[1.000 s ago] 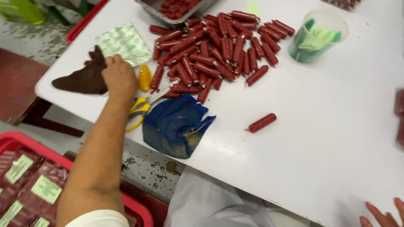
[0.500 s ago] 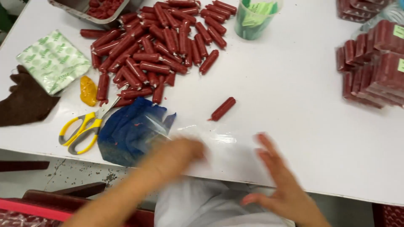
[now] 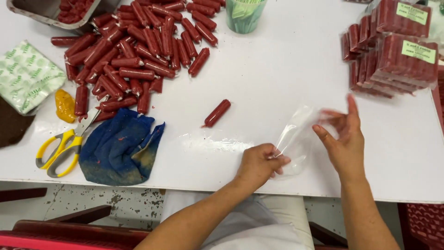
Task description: The person packages small red sausages into plastic bags by hand and applies labels to the bags.
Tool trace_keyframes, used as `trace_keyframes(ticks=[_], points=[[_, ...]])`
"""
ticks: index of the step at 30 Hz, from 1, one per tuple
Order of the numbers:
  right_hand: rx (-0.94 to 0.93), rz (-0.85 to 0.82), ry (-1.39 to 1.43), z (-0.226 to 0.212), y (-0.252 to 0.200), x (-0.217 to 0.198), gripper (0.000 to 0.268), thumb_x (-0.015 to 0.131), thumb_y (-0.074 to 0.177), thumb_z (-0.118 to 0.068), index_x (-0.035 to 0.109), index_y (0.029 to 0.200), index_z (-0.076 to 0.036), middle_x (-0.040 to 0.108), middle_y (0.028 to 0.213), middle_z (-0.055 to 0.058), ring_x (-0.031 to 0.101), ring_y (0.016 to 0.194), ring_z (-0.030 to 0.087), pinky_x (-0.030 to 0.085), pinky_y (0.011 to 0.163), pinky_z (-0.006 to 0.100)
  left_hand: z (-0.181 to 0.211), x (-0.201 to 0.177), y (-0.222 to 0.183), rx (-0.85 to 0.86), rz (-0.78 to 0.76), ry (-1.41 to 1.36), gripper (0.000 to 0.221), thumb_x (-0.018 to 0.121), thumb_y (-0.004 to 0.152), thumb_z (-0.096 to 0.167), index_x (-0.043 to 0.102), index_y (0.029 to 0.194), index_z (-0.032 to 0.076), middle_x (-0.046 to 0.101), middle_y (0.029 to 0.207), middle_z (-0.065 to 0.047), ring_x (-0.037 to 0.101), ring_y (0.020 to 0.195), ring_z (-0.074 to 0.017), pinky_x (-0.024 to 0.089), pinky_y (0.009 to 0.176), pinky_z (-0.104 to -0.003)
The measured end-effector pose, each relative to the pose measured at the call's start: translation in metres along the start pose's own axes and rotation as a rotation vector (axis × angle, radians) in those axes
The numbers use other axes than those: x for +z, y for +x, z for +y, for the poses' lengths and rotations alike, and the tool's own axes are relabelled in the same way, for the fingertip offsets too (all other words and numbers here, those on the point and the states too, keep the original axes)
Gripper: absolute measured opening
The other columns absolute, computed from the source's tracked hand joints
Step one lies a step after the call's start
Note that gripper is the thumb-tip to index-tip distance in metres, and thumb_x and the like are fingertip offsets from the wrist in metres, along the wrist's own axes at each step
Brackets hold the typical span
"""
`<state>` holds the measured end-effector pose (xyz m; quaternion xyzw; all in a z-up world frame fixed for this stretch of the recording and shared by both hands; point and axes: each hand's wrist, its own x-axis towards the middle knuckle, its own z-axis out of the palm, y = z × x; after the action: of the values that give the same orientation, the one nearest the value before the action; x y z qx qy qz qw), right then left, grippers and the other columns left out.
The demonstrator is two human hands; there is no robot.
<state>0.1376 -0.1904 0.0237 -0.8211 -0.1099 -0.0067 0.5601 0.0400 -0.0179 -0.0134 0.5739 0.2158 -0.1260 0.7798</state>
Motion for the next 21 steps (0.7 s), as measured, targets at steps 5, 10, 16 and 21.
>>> trace_keyframes(ticks=[5,10,16,21], points=[[-0.417,-0.008,-0.626,0.036,-0.027,0.010,0.082,0.052,0.100,-0.045,0.013,0.160,-0.006,0.015,0.169,0.020,0.009,0.156,0.038,-0.003,0.122,0.061,0.051,-0.006,-0.004,0.075,-0.033,0.627,0.043,0.069,0.089,0.046,0.051,0.110,0.012,0.071,0.080,-0.013,0.070,0.081,-0.0270,0.051,0.072,-0.039],[-0.156,-0.400,-0.858,0.063,-0.036,0.027,0.070,0.028,0.102,-0.060,0.023,0.161,-0.023,0.011,0.170,0.008,0.005,0.155,0.028,-0.007,0.122,0.054,0.085,-0.056,0.017,0.389,0.195,1.250,0.079,0.059,0.091,0.060,0.048,0.147,0.005,0.062,0.124,-0.027,0.061,0.113,-0.0403,0.056,0.087,-0.050],[-0.422,-0.275,-0.848,0.037,-0.039,0.033,0.072,0.045,0.096,-0.053,0.029,0.158,-0.019,0.025,0.166,0.011,0.021,0.153,0.033,0.009,0.122,0.056,0.077,-0.118,0.079,0.380,0.460,1.477,0.040,0.079,0.085,0.035,0.057,0.108,0.011,0.058,0.099,-0.009,0.054,0.098,-0.0290,0.055,0.067,-0.044],[-0.360,-0.471,-0.419,0.034,-0.060,0.059,0.052,0.081,0.077,-0.052,0.068,0.112,-0.015,0.071,0.103,0.002,0.066,0.098,0.022,0.053,0.084,0.036,0.137,-0.096,0.021,0.155,0.426,0.677,0.060,0.065,0.083,0.014,0.054,0.140,0.030,0.061,0.088,0.004,0.055,0.065,-0.0139,0.049,0.077,-0.028]])
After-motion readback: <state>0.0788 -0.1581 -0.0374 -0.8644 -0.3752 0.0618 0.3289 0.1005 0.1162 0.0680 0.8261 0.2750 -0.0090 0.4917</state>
